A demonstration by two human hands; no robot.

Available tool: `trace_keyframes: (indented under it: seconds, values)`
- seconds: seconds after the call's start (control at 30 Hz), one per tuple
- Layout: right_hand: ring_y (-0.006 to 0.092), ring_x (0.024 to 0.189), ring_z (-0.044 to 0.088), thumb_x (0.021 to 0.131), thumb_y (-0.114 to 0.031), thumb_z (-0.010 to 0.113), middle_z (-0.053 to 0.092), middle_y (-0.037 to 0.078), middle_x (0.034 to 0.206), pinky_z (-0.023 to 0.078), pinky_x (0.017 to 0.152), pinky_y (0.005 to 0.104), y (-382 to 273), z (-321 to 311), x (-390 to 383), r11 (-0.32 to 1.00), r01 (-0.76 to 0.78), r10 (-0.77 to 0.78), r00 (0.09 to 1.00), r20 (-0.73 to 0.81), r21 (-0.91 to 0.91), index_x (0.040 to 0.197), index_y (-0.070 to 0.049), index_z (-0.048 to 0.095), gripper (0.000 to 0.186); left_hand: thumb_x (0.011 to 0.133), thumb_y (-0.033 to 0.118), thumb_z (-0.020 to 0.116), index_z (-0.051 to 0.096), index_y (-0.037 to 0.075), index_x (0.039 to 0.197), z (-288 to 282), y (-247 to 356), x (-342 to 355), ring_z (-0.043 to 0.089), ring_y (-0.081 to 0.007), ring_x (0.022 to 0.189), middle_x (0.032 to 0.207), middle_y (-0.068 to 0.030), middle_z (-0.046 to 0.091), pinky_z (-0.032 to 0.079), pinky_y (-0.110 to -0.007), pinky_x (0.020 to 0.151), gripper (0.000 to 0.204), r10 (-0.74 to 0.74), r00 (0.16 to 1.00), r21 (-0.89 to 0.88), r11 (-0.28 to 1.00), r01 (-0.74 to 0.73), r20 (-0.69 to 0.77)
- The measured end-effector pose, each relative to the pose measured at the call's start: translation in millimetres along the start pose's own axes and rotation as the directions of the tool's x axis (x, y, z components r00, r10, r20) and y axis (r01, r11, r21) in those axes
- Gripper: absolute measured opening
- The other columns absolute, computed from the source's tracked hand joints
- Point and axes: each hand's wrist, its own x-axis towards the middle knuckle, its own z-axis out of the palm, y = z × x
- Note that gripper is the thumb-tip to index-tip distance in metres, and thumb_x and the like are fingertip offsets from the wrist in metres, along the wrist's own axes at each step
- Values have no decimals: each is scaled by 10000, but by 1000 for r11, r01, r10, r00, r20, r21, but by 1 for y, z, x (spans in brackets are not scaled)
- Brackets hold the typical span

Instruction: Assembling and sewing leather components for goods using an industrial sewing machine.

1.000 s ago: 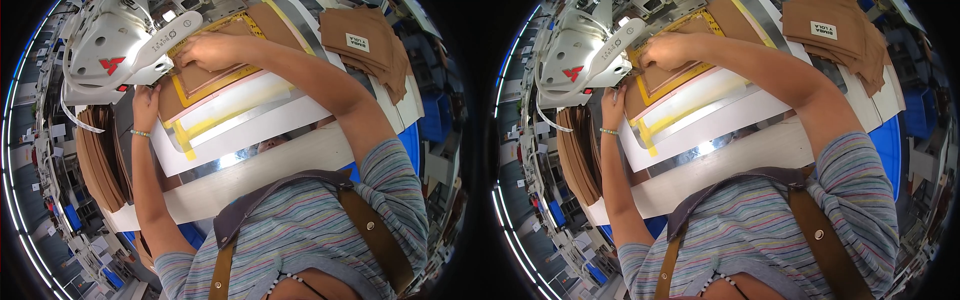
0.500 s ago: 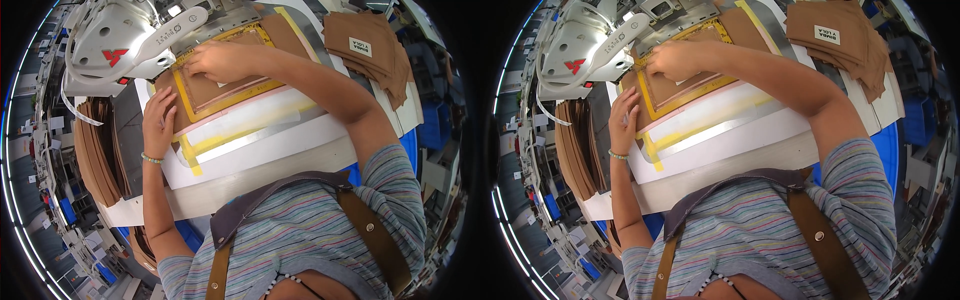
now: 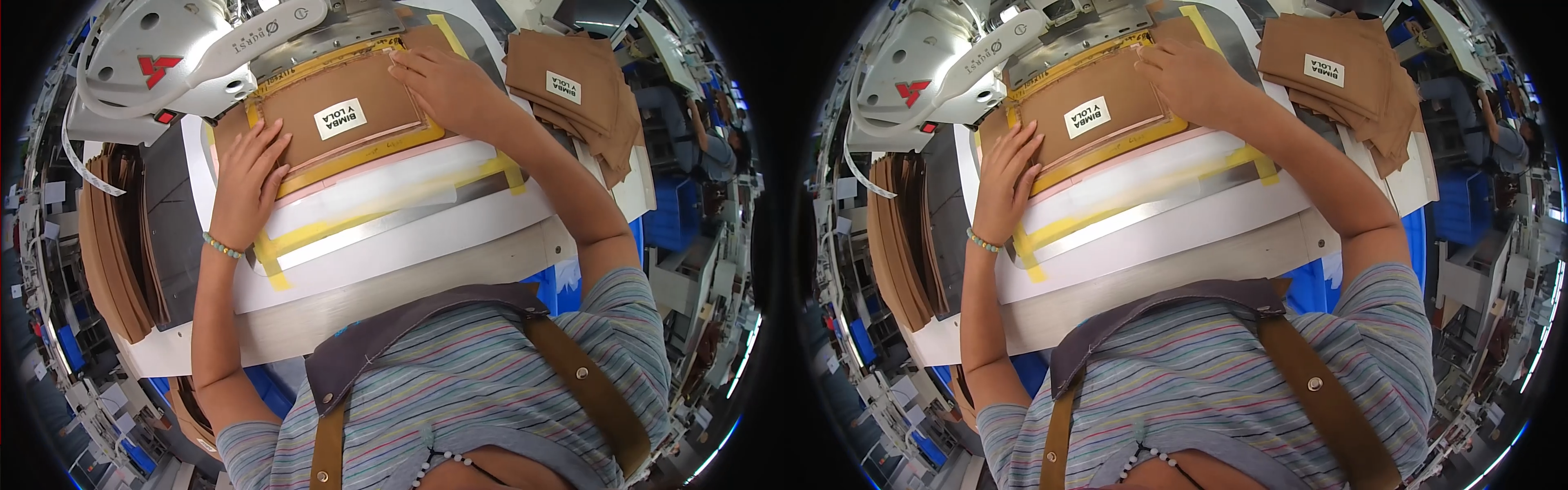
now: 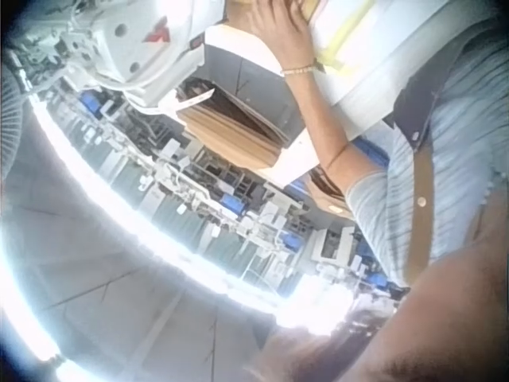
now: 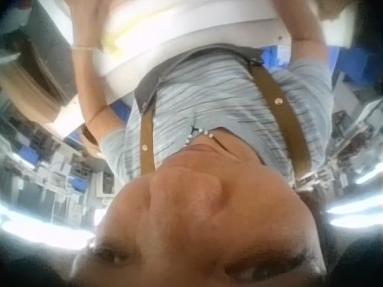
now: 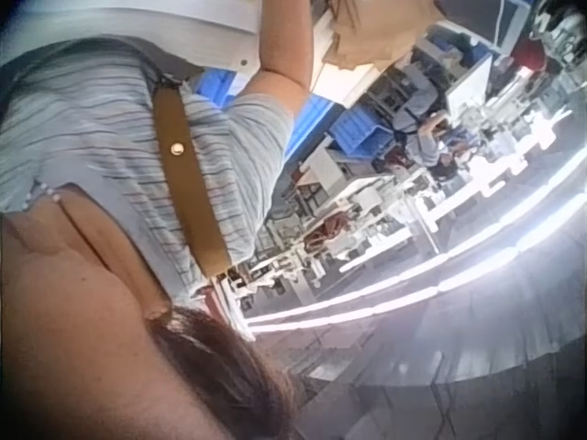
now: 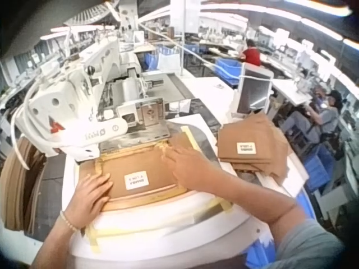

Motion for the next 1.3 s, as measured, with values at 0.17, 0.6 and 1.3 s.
trace_keyframes:
  seconds: [0.17,0.6,1.3]
  values:
    - [243,1317,591,984,-136,645,621,69,1509,528,1001,374,-4,4,0,1000,-24,24,1000,14,9,1386,-80,626,406,1025,164,654,591,86,1502,7,0,7,432,-311,1535,1626,-75,523,305,-502,1277,487,8,999,41,999,-9,40]
    - [250,1340,571,964,-91,624,657,58,1435,516,1103,384,-1,-12,23,994,-36,18,986,164,103,1383,-55,653,422,1019,138,665,601,73,1485,3,-4,12,458,-342,1503,1607,-105,533,341,-495,1261,474,21,999,-16,1000,-20,41]
    - [250,1241,583,960,-101,677,694,2,1400,535,1058,388,19,-19,46,940,77,-126,984,128,333,1324,-107,719,366,1032,196,667,587,113,1488,9,16,39,475,-354,1485,1594,-119,530,432,-473,1199,470,-12,998,11,1000,11,60]
